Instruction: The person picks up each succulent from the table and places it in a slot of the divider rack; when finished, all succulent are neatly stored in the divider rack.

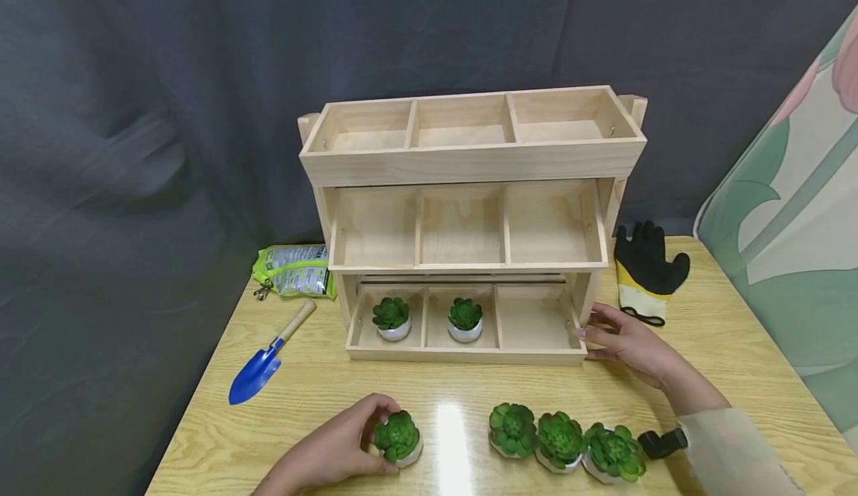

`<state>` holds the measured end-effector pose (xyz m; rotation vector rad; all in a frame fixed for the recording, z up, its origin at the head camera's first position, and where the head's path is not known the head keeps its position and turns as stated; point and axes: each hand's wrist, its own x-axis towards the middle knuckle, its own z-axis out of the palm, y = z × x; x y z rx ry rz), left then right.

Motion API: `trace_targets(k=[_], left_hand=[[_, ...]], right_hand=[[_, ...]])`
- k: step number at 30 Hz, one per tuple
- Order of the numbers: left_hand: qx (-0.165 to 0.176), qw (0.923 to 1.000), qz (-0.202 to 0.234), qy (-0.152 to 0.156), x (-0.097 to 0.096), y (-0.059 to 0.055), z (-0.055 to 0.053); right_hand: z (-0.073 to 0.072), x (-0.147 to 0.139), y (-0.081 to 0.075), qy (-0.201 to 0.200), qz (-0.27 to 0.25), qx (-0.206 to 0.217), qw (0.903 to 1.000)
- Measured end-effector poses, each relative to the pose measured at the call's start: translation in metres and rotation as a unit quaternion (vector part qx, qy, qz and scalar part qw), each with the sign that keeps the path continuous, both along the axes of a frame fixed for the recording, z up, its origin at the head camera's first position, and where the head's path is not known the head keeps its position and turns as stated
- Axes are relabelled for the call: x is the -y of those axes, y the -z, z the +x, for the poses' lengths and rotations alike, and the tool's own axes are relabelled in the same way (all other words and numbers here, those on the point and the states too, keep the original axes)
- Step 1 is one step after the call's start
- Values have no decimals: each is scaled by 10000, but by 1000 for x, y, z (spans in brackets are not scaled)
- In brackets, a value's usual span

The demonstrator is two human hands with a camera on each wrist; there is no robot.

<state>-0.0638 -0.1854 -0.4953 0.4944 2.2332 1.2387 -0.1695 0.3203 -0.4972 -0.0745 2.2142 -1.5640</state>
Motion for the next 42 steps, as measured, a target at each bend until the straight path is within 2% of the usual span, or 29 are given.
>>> trace_targets(k=[13,28,35,39,42], left_hand=[[61,9997,-206,-115,-4,-4,1],[-99,9993,-316,-183,-6,-4,2],[261,9992,-53,-306,-6,-7,-3],[6,9996,-172,-208,-9,-15,-11],[-353,9992,-194,-33,-13,-21,-18]], right_hand=[[0,0,0,-4,0,-35,10000],[-1,-1,2,3,9,20,10000],[0,0,0,11,31,23,10000],[0,1,0,6,43,-4,10000],[0,1,0,8,39,-9,10000]])
